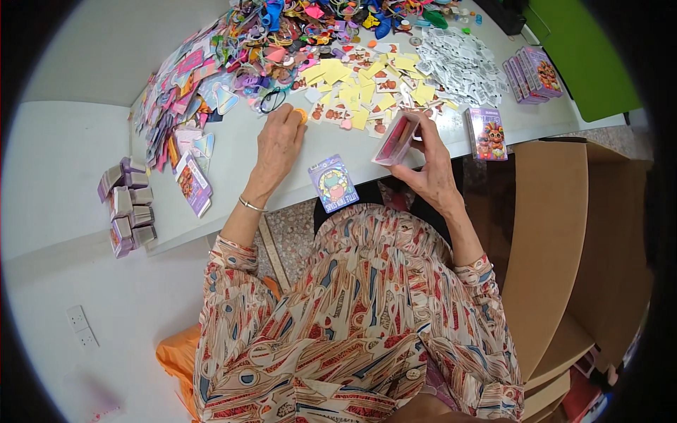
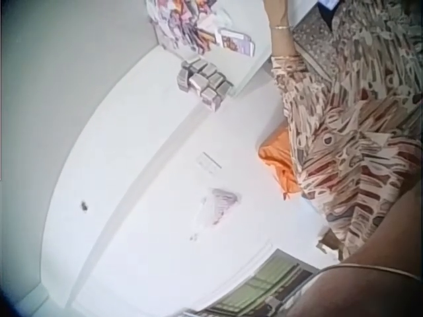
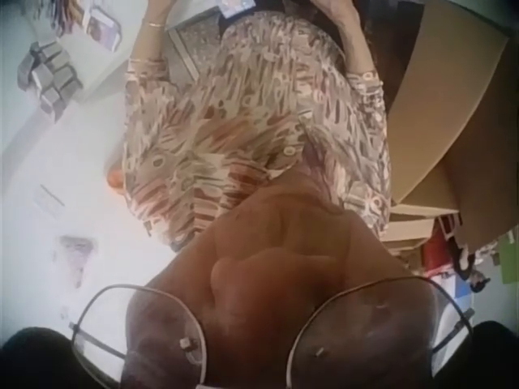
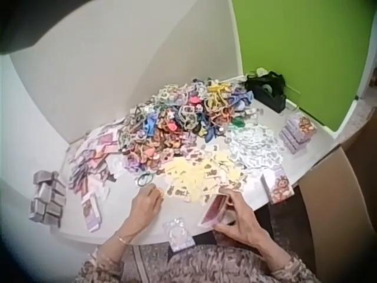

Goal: Packaging small colorful items into pink bags and then placing them into cardboard boxes.

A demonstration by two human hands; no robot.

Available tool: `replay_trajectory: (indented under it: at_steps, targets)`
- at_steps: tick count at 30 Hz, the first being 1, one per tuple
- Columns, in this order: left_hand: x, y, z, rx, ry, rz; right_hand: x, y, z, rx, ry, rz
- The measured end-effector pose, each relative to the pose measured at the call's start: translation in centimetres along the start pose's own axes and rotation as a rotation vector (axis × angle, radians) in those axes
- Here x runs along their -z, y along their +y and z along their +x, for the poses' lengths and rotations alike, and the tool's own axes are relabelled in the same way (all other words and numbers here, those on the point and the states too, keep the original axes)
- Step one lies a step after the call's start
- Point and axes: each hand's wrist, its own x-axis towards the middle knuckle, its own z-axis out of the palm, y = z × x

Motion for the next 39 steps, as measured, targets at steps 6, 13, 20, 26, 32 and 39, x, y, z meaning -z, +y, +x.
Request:
replay_trajectory:
  at_steps: [6,13,20,26,32,39]
  targets:
    - [1.7,2.1,1.1,0.032,0.076,-0.177,-0.1,0.7,-0.2,-0.051,0.005,-0.135]
    - [4.6,9.2,2.5,-0.346,0.255,-0.206,-0.4,-0.7,0.2,0.028,0.004,-0.408]
    - [3.9,9.0,2.5,-0.282,0.181,-0.317,-0.5,-0.9,0.1,-0.059,-0.065,-0.331]
    - [3.9,8.3,2.0,0.006,0.126,-0.678,-0.4,-0.5,0.2,-0.083,-0.052,-0.298]
    - [4.2,9.4,2.0,0.097,0.048,-0.707,-0.6,-0.5,0.0,-0.065,-0.039,-0.307]
    - [3.9,8.9,2.3,0.123,0.088,-0.705,-0.6,-0.9,-0.5,-0.069,0.046,-0.519]
